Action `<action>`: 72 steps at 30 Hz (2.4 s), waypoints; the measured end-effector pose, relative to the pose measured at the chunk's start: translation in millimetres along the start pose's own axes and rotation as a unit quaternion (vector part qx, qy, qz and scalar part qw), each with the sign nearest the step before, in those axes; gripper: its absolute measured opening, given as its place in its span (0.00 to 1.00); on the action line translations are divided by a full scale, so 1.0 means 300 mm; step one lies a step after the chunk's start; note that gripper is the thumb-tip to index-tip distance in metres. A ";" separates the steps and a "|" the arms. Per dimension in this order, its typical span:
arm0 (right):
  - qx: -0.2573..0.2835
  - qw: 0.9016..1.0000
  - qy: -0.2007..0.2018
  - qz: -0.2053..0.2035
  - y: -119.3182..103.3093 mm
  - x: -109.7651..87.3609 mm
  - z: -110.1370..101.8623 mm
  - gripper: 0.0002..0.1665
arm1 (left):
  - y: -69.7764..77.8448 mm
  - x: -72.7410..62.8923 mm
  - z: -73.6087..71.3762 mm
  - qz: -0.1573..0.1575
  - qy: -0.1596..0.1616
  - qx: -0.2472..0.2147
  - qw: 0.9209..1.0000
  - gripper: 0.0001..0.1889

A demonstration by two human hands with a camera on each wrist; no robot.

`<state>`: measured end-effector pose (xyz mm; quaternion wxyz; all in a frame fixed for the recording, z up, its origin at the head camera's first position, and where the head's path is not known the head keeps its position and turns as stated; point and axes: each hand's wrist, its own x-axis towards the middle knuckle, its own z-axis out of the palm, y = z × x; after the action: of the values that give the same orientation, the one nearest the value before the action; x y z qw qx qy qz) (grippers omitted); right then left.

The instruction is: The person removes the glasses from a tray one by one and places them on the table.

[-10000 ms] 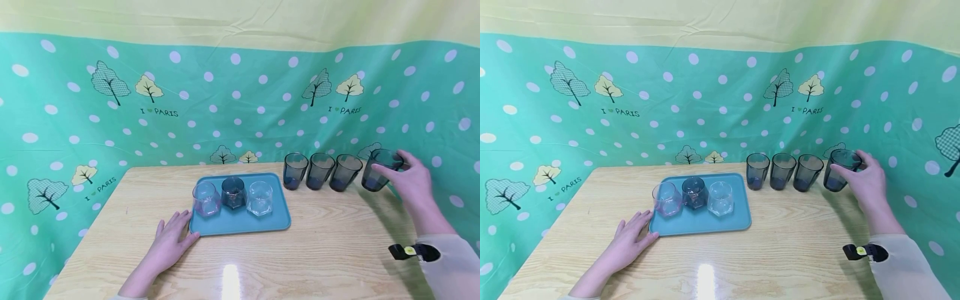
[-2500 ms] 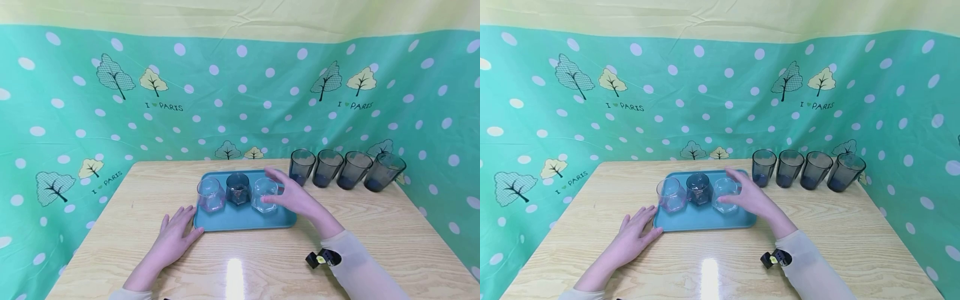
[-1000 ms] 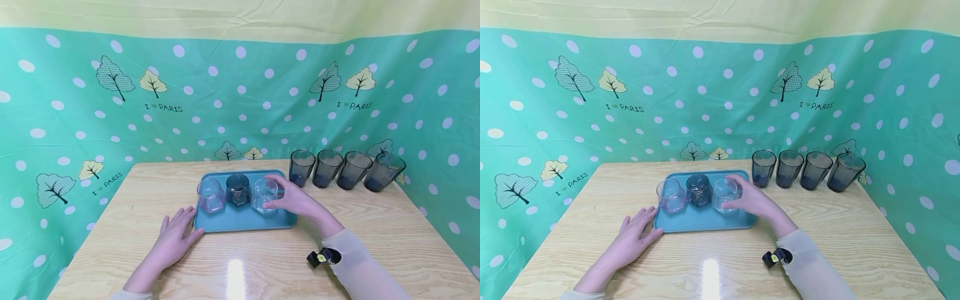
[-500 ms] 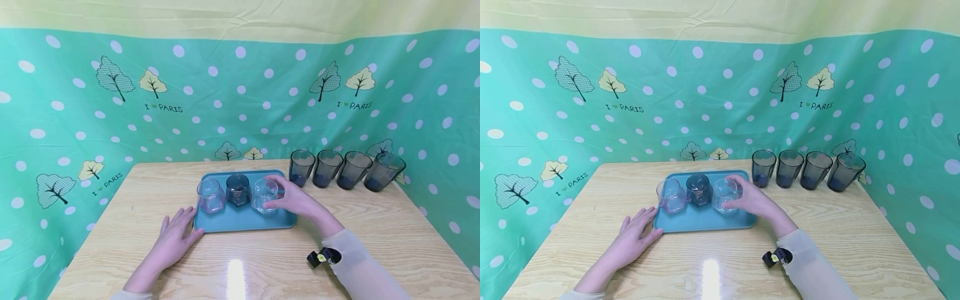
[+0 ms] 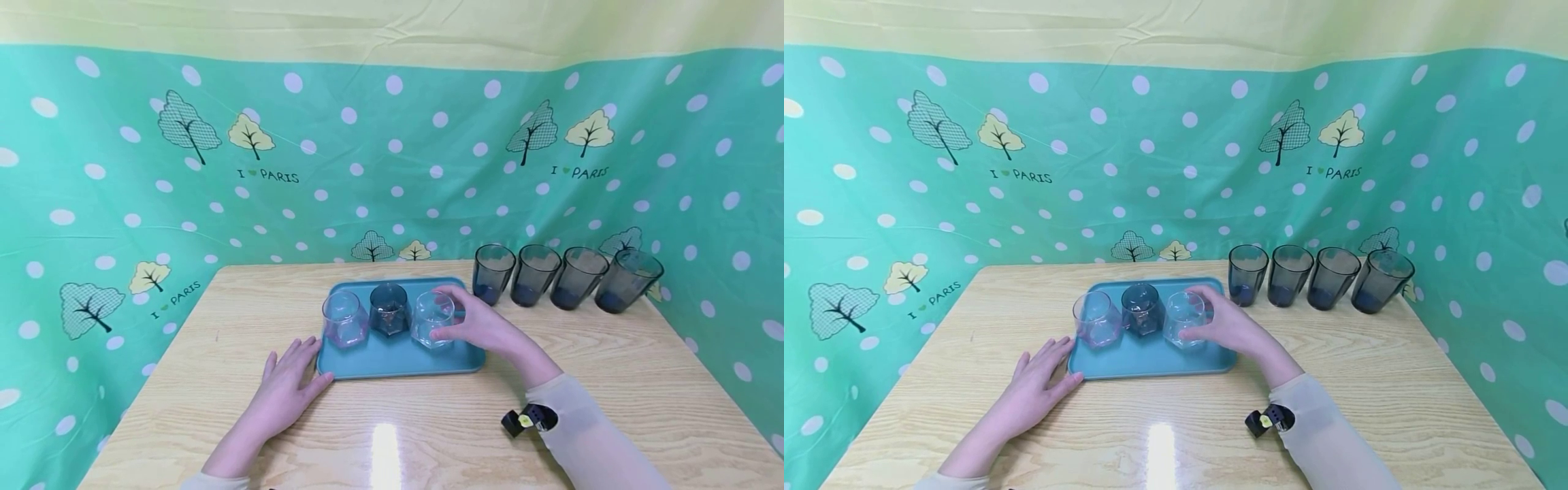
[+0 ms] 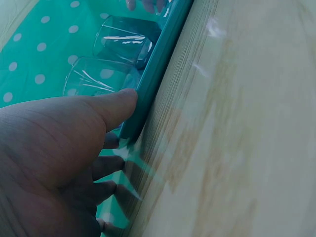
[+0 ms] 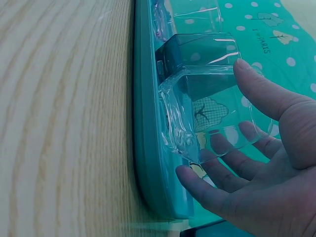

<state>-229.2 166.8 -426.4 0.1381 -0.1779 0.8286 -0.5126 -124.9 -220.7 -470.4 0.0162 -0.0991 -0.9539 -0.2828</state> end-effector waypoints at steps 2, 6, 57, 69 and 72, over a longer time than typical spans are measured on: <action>0.002 1.000 0.000 0.002 0.001 0.002 0.000 0.51 | 0.000 0.000 0.000 0.000 0.000 -0.001 1.000 0.39; 0.005 1.000 -0.002 0.002 0.002 0.001 0.000 0.51 | 0.001 0.000 -0.002 -0.001 0.000 -0.002 1.000 0.40; -0.013 0.999 0.045 0.001 -0.049 -0.081 -0.086 0.50 | 0.007 -0.002 -0.004 -0.004 -0.001 -0.001 1.000 0.39; -0.017 0.997 0.078 0.000 -0.030 -0.147 -0.168 0.51 | 0.011 -0.003 -0.007 -0.003 0.002 -0.002 1.000 0.39; -0.022 0.997 0.080 0.002 -0.022 -0.163 -0.191 0.51 | 0.009 -0.003 -0.005 -0.003 0.000 -0.001 1.000 0.40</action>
<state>-207.9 231.3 -393.3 0.0679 -0.1376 0.8485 -0.5065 -123.6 -219.6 -467.8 0.0154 -0.0960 -0.9538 -0.2842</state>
